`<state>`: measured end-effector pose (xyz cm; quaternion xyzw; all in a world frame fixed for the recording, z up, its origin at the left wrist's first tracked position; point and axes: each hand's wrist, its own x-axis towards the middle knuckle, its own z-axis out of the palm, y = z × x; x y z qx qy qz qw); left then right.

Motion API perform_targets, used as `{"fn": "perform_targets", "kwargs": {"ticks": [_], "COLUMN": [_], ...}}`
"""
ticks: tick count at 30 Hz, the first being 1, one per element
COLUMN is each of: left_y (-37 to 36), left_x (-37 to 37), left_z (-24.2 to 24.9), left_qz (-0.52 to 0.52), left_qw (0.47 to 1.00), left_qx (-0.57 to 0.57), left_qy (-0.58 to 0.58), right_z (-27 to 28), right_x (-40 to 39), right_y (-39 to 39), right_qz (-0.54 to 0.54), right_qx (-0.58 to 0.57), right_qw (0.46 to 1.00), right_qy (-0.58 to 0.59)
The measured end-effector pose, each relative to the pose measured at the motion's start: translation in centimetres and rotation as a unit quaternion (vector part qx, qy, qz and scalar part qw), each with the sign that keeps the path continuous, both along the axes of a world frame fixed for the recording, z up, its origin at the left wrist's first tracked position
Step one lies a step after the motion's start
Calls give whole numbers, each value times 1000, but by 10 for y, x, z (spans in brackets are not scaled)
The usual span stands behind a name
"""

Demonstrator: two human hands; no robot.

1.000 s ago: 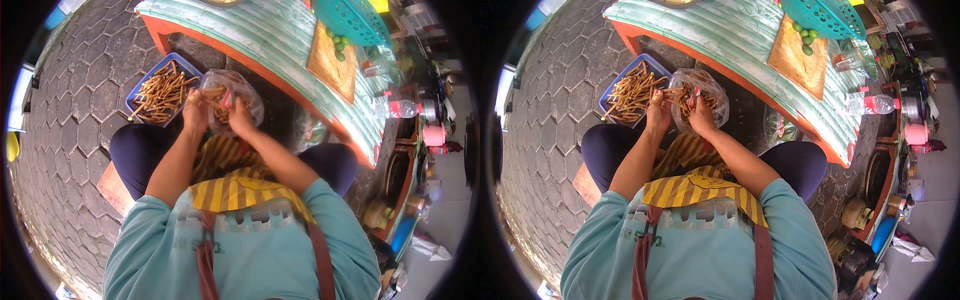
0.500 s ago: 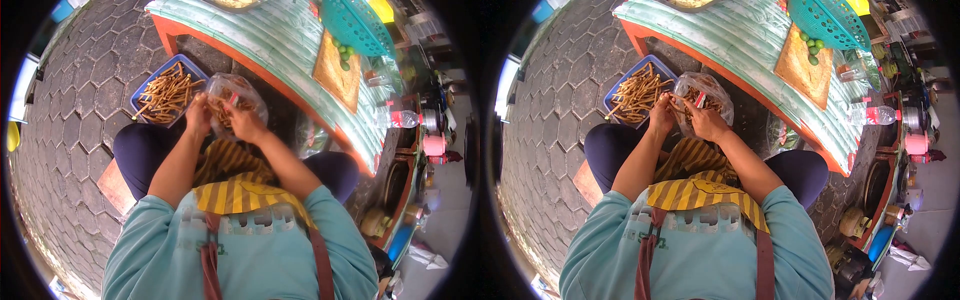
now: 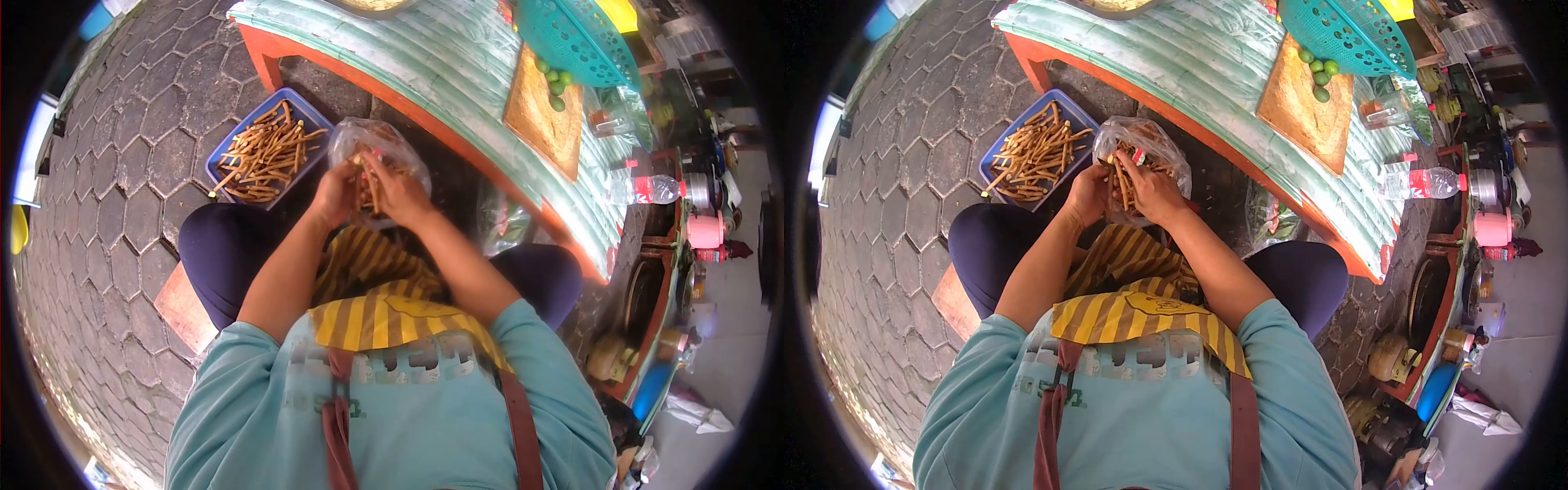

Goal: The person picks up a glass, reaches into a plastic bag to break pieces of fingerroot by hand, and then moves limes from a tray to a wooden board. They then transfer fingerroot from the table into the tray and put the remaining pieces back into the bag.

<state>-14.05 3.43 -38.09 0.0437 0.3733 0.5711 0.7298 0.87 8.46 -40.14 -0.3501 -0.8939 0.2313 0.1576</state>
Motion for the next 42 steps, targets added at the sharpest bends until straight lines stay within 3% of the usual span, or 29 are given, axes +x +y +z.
{"fn": "perform_targets", "kwargs": {"ticks": [5, 12, 22, 23, 25, 26, 27, 28, 29, 31, 32, 35, 36, 37, 38, 39, 40, 42], "left_y": [-1, -3, -5, -5, -3, -3, -3, -3, -3, -3, -3, 1, 4, 6, 3, 3, -3, -4], "left_x": [0, 3, 5, 5, 2, 0, -1, -2, -2, -3, -2, 4, 3, 3, 8, 9, 17, 22], "left_z": [-9, -8, -22, -19, -21, -22, -25, -30, -28, -25, -22, -22, -33, -52, -73, -71, -69, -84], "left_qz": [-62, -45, -103, -91, -105, -119, -118, -119, -119, -123, -126, -77, -102, -120, -81, -113, -90, -199], "left_qw": [990, 986, 975, 977, 973, 970, 970, 975, 979, 982, 984, 984, 972, 955, 941, 837, 895, 819], "left_qx": [-33, -13, 24, 2, -1, -5, -5, -2, 1, -18, -37, -100, -106, -113, -72, -2, -78, -26], "left_qy": [124, 159, 198, 193, 203, 212, 212, 188, 163, 142, 122, 122, 186, 248, 321, 536, 430, 538], "right_z": [-3, -4, -1, -9, -30, -18, 8, 22, 19, 12, 16, 21, 16, 10, 9, 10, 10, 25], "right_x": [-1, -2, -5, -5, -2, -3, -5, -4, 1, 9, 11, 15, 15, 14, 11, 5, -2, -35], "right_y": [3, 1, 8, 9, 12, 12, 14, 16, 19, 27, 27, 27, 28, 28, 26, 27, 29, 37], "right_qz": [-19, -29, -33, -34, -60, -60, -87, -111, -111, -98, -111, -147, -133, -120, -152, -182, -172, -109], "right_qx": [28, -1, -50, -51, -37, -38, -238, -428, -429, -614, -642, -663, -611, -611, -561, -504, -485, -456], "right_qw": [999, 998, 987, 987, 997, 997, 967, 895, 895, 774, 745, 715, 768, 772, 811, 844, 858, 879], "right_qy": [-26, -51, -152, -151, 8, 8, 29, 50, 50, 122, 140, 167, 136, 129, 69, 9, -14, -88]}}
